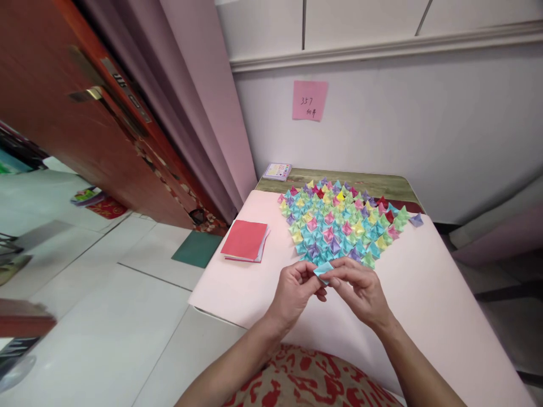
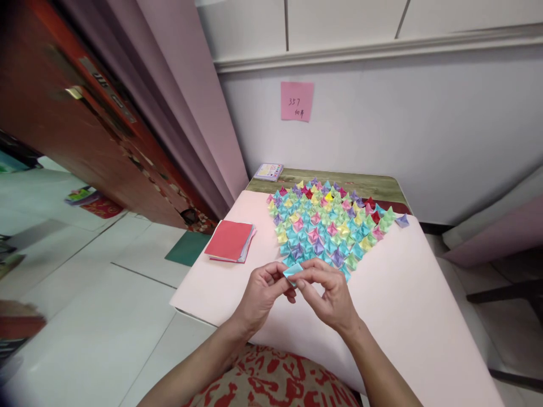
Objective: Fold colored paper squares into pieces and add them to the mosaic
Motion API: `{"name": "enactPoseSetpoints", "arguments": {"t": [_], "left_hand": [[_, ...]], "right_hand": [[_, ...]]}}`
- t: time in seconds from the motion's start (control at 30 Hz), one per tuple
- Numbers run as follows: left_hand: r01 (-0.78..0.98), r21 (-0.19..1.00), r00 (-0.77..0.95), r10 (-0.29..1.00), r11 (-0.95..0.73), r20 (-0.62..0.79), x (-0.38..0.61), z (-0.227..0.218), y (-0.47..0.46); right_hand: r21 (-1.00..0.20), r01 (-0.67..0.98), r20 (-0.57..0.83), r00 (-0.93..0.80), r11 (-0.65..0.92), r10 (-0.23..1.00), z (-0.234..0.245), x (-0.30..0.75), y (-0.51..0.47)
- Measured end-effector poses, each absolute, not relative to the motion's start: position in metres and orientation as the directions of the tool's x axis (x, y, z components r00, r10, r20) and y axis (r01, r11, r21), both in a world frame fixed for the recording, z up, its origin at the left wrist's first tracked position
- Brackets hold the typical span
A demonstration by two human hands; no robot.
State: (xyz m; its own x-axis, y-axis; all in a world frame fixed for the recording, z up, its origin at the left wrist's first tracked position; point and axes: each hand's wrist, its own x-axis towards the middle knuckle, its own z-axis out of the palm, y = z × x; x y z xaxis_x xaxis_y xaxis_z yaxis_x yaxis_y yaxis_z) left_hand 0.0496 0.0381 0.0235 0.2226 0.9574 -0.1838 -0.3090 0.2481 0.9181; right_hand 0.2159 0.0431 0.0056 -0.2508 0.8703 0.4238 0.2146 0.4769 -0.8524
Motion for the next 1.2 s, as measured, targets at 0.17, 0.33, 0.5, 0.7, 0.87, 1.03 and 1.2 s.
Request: {"name": "enactPoseSetpoints", "arguments": {"t": [0.17,0.33,0.5,0.7,0.87,1.03,1.2], "left_hand": [[-0.266,0.935,0.309,0.94,0.233,-0.146,0.045,0.028,0.037],[-0.209,0.963,0.25,0.962,0.167,-0.113,0.044,0.026,0.036],[-0.184,0.976,0.203,0.976,0.117,-0.078,0.045,0.023,0.036],[-0.224,0.963,0.221,0.97,0.15,-0.1,0.046,0.023,0.036],[-0.2,0.972,0.212,0.974,0.125,-0.081,0.044,0.021,0.039],[-0.083,0.996,0.135,0.991,0.034,-0.022,0.042,0.018,0.042],[-0.287,0.936,0.152,0.974,0.206,-0.168,0.044,0.018,0.042]], "right_hand": [[-0.896,0.257,0.333,-0.151,0.362,0.931,0.008,0.209,0.04],[-0.991,0.068,0.116,-0.041,0.118,0.992,0.011,0.206,0.036],[-0.986,-0.101,-0.116,-0.129,-0.13,0.985,0.015,0.209,0.038],[-0.993,-0.079,-0.072,-0.132,-0.083,0.989,0.013,0.21,0.037],[-1.0,0.002,-0.014,-0.084,-0.014,0.996,0.011,0.21,0.037],[-0.993,0.111,0.05,0.013,0.049,0.999,0.002,0.209,0.037],[-0.959,0.217,0.193,0.033,0.181,0.981,-0.002,0.208,0.035]]}}
